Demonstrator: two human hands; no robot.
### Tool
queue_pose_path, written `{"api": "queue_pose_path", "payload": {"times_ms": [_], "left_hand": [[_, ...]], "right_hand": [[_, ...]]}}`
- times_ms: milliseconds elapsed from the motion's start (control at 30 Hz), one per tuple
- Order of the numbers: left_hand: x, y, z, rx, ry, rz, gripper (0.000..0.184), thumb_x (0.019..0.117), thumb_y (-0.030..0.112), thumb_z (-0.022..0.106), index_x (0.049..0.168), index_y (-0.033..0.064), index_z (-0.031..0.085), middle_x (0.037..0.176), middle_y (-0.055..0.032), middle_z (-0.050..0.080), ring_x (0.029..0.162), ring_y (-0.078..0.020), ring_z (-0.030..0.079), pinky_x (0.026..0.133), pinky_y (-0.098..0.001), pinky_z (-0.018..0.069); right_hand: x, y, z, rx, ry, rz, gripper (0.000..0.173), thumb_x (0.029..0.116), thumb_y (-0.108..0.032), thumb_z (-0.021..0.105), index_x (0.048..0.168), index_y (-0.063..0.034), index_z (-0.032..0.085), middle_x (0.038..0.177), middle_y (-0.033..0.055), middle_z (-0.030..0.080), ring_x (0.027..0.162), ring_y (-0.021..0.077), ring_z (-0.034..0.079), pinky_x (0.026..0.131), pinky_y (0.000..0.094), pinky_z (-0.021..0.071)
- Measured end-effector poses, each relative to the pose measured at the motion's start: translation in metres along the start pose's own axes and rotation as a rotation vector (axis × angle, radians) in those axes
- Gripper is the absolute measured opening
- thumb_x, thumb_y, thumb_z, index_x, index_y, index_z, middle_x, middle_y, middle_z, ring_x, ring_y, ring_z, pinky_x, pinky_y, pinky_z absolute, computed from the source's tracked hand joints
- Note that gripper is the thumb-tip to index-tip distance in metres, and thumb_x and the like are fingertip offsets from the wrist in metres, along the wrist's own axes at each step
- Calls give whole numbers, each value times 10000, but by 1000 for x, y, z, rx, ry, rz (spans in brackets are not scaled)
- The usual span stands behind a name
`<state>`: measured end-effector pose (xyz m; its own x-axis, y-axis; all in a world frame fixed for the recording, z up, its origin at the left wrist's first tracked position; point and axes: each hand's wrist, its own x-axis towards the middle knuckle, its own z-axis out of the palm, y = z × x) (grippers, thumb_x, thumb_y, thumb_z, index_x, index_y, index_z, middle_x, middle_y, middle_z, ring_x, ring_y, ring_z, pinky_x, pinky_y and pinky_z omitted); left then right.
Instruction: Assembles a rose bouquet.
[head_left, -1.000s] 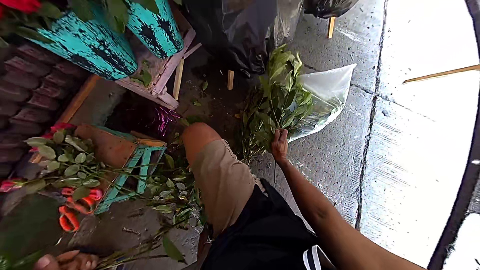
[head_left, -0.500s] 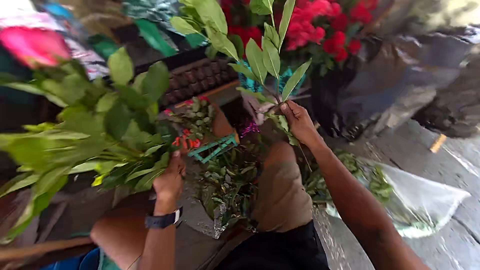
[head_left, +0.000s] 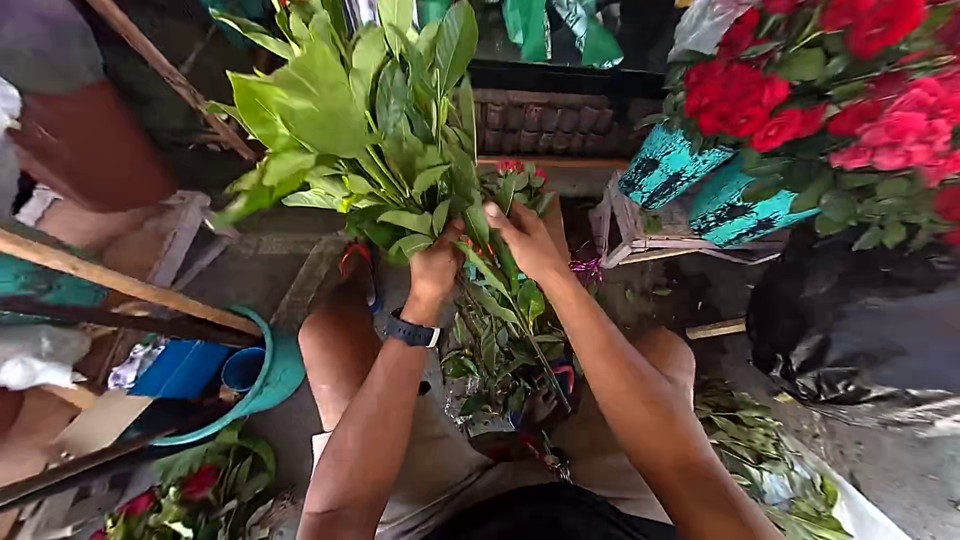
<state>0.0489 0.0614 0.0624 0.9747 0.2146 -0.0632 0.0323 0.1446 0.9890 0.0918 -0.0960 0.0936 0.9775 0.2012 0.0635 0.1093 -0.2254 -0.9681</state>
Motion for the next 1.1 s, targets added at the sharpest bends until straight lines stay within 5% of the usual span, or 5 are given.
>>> {"api": "queue_pose_path", "payload": {"times_ms": [267, 500, 633, 800, 1100], "left_hand": [[12, -18, -25, -94, 174, 41, 324, 1004, 197, 641, 1311, 102, 596, 1186, -61, 674, 1073, -175, 659, 925, -417, 572], [53, -19, -79, -134, 415, -23, 71, 1031, 192, 569, 990, 138, 591, 636, 36, 509, 449, -81, 414, 405, -243, 392], [48, -21, -82, -264, 354, -109, 167, 1066, 190, 509, 964, 116, 618, 621, 19, 530, 436, -70, 407, 398, -223, 374], [40, -29, -51, -176, 280, -153, 88, 1025, 197, 616, 997, 120, 649, 632, 22, 536, 445, -70, 411, 398, -222, 370], [30, -36, -7, -124, 289, -108, 268, 976, 78, 654, 1237, 44, 601, 1039, -78, 711, 885, -161, 698, 747, -353, 608]], "right_hand": [[11, 28, 60, 104, -51, -129, 195, 1057, -190, 551, 1124, -31, 642, 948, 57, 665, 860, 119, 641, 793, 334, 562], [-38, 59, 2, 372, 374, -149, 284, 1105, -284, 422, 1279, -108, 563, 890, -6, 630, 764, 132, 638, 716, 364, 590], [3, 115, -52, 122, 440, 222, 323, 1098, -281, 467, 1277, -49, 605, 848, 29, 589, 656, 116, 580, 612, 296, 549], [19, 125, -42, -485, 236, 355, 664, 992, -470, 620, 1491, -53, 483, 1425, 244, 553, 1296, 402, 555, 1068, 641, 441], [-27, 53, 55, -442, -258, 148, 440, 1108, -447, 352, 1218, -92, 587, 900, 139, 662, 774, 298, 673, 672, 525, 566]]}}
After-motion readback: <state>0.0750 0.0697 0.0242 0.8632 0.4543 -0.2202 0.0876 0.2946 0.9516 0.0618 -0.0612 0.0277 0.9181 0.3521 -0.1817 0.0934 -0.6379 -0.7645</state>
